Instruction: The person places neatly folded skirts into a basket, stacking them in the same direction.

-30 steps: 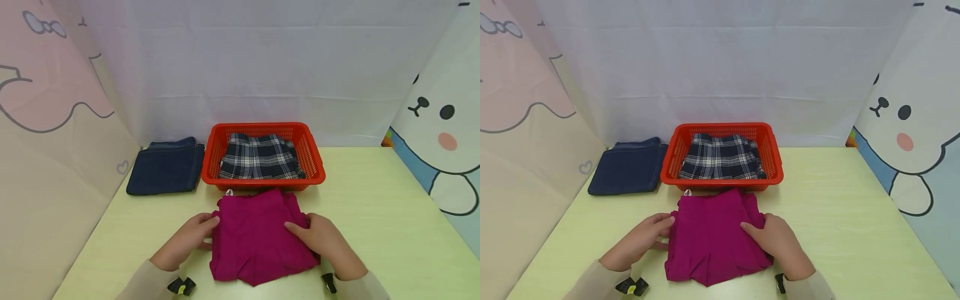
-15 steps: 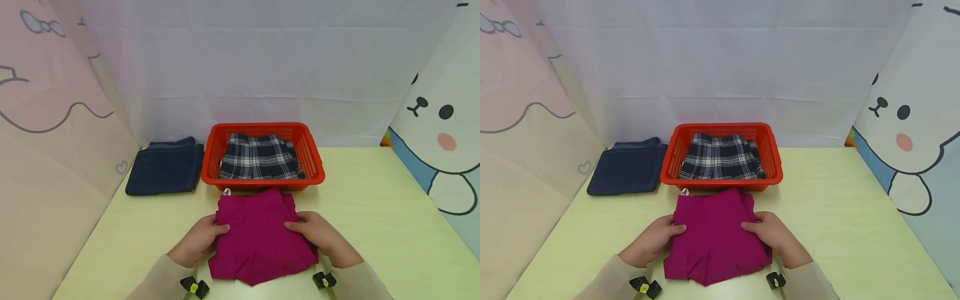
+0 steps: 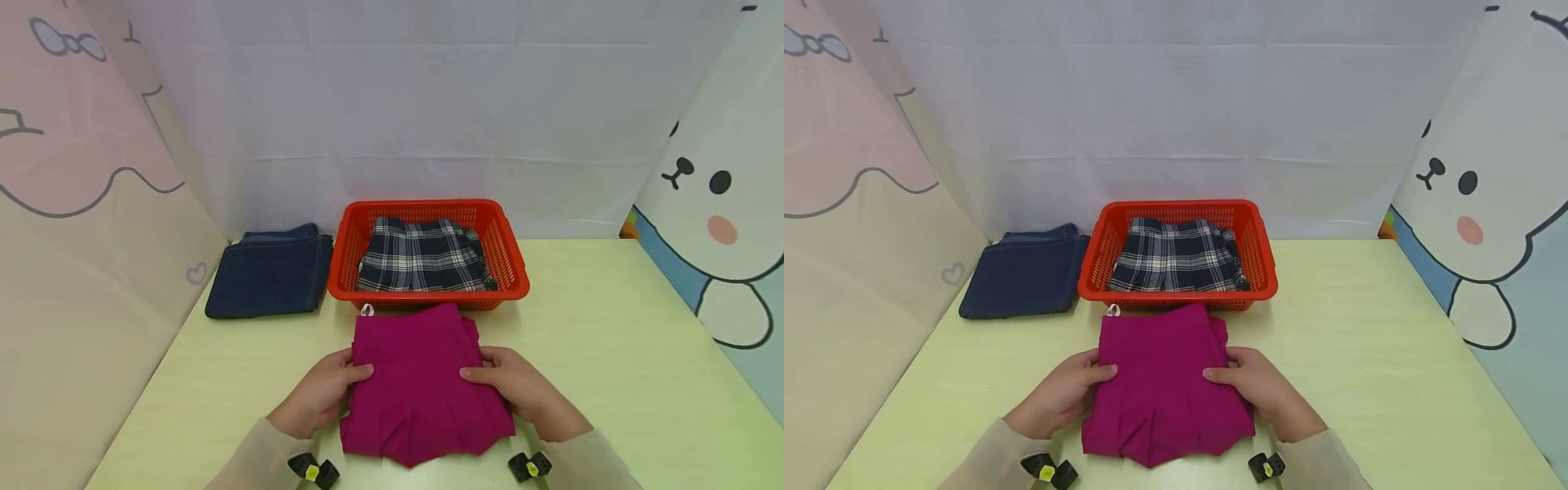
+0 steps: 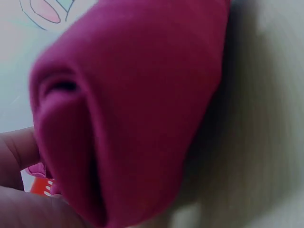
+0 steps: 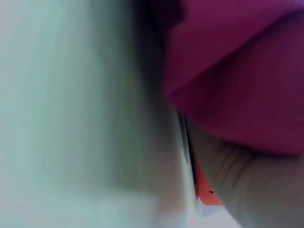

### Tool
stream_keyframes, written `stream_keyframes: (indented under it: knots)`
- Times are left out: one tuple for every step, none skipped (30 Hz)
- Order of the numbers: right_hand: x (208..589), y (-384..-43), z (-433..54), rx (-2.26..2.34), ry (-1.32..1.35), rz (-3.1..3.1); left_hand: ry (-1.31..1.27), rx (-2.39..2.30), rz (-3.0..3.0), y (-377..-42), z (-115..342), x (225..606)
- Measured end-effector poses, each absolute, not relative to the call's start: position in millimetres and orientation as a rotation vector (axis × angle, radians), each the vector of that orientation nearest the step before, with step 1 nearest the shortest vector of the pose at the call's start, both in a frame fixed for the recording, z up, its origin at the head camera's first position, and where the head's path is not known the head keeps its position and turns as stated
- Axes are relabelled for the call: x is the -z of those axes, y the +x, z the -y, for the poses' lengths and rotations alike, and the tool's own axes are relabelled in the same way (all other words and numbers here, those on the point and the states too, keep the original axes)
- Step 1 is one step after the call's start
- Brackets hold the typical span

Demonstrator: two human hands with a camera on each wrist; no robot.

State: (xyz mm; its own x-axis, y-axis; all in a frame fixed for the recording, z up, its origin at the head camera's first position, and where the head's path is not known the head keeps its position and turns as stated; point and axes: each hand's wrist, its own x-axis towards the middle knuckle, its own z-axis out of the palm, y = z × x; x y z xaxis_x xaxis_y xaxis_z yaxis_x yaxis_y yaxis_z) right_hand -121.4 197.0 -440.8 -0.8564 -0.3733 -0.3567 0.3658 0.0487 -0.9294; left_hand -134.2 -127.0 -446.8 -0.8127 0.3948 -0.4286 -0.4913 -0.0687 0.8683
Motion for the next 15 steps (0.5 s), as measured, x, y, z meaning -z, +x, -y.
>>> stream_keyframes:
  knots:
    - [442,-120,-199,1.881,-0.010,-1.789,-0.088,-1.933,-1.611,-133,128,445]
    - [442,-118,-200,1.901,-0.016,-1.759,-0.073,-1.932,-1.602,-133,129,442]
    - [442,-117,-201,1.919,-0.018,-1.729,-0.061,-1.931,-1.594,-132,130,439]
    - [442,-115,-202,1.938,-0.024,-1.700,-0.042,-1.930,-1.586,-131,131,435]
    - [442,-113,-202,1.956,-0.035,-1.673,-0.023,-1.932,-1.575,-131,132,432]
    - [441,-112,-203,1.973,-0.050,-1.643,-0.005,-1.934,-1.566,-130,133,428]
    - [439,-110,-203,1.988,-0.067,-1.620,0.012,-1.942,-1.554,-129,134,424]
    - [437,-108,-203,2.002,-0.084,-1.597,0.027,-1.947,-1.545,-128,134,420]
    - [434,-107,-203,2.017,-0.098,-1.576,0.046,-1.954,-1.536,-126,134,416]
    - [432,-105,-203,2.030,-0.117,-1.561,0.063,-1.962,-1.525,-125,134,412]
    - [429,-104,-203,2.039,-0.132,-1.547,0.075,-1.968,-1.516,-124,134,409]
    - [426,-103,-203,2.046,-0.142,-1.541,0.088,-1.973,-1.510,-123,135,406]
    - [422,-102,-204,2.051,-0.146,-1.543,0.100,-1.977,-1.505,-123,135,403]
    - [419,-101,-204,2.053,-0.146,-1.549,0.110,-1.978,-1.505,-122,135,400]
    - [415,-100,-205,2.053,-0.143,-1.563,0.119,-1.976,-1.508,-122,135,398]
